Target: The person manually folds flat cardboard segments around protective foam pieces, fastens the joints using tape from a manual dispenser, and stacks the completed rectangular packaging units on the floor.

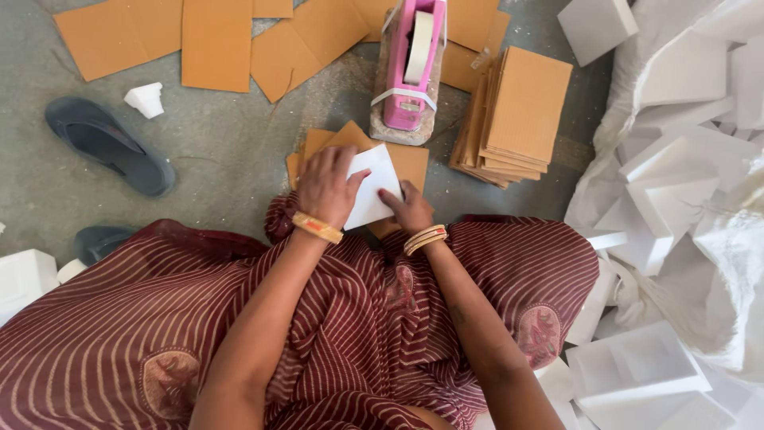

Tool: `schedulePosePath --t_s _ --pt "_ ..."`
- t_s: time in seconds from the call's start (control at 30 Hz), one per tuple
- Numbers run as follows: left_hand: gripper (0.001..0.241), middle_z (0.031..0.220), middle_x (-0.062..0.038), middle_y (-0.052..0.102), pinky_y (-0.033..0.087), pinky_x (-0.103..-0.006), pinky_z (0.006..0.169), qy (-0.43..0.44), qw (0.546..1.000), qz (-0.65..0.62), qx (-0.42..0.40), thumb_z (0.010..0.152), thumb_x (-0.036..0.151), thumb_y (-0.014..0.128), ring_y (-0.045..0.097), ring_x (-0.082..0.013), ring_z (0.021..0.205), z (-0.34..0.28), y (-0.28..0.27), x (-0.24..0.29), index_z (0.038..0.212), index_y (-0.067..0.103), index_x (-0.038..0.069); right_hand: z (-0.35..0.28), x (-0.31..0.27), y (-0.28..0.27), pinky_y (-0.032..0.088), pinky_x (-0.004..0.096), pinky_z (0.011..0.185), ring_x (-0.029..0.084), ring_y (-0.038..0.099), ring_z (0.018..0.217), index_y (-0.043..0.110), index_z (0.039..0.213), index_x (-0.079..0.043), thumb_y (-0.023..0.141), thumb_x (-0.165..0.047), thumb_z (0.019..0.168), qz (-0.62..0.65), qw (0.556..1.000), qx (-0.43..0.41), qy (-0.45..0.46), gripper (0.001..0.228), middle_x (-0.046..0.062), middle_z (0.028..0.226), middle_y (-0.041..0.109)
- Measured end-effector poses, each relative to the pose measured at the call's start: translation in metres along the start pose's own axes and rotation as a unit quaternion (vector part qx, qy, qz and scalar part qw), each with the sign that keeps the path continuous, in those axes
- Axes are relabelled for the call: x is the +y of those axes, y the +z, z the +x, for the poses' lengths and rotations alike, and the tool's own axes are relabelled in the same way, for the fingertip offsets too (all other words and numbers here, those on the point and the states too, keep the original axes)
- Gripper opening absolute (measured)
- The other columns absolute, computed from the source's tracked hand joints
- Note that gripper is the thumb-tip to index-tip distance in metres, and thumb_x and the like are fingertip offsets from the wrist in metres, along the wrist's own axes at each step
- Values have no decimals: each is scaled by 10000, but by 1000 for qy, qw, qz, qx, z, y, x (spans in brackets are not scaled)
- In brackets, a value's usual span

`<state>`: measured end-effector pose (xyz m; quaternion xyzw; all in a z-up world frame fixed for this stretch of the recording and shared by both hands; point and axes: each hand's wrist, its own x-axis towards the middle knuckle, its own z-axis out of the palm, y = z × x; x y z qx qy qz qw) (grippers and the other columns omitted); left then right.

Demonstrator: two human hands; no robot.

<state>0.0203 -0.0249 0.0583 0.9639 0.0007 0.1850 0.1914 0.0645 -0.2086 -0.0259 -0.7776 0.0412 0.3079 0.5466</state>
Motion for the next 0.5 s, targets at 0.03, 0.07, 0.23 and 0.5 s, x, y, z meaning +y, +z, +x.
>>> schedulePosePath --t_s 0.03,0.07,0.23,0.5 --pt "436 1087 -116 626 449 -479 885 17 999 34 -15 927 368 726 598 -316 1011 5 7 0 1243 599 96 2 2 5 602 462 751 338 742 882 657 1150 -35 694 -521 878 -134 990 8 -30 559 166 993 742" --pt "432 1060 -105 622 443 -472 863 36 997 64 -30 927 384 713 597 -298 978 8 16 0 1235 596 105 1 3 7 580 464 800 351 731 923 681 1120 -28 680 -565 931 -267 962 18 -58 569 187 1022 736" --pt "414 993 -52 602 414 -410 786 78 985 132 -74 966 410 656 575 -233 906 11 47 -3 1246 595 111 -10 -26 -1 577 479 799 388 687 1005 598 1269 -87 654 -643 918 -448 893 39 -20 660 218 1277 576" --pt "382 1024 -42 614 418 -389 824 97 984 139 -57 966 254 648 581 -217 948 10 53 -12 1305 586 89 -18 -83 -27 579 452 880 410 647 1135 439 1479 -80 708 -115 809 -302 853 100 -414 722 208 1452 528"
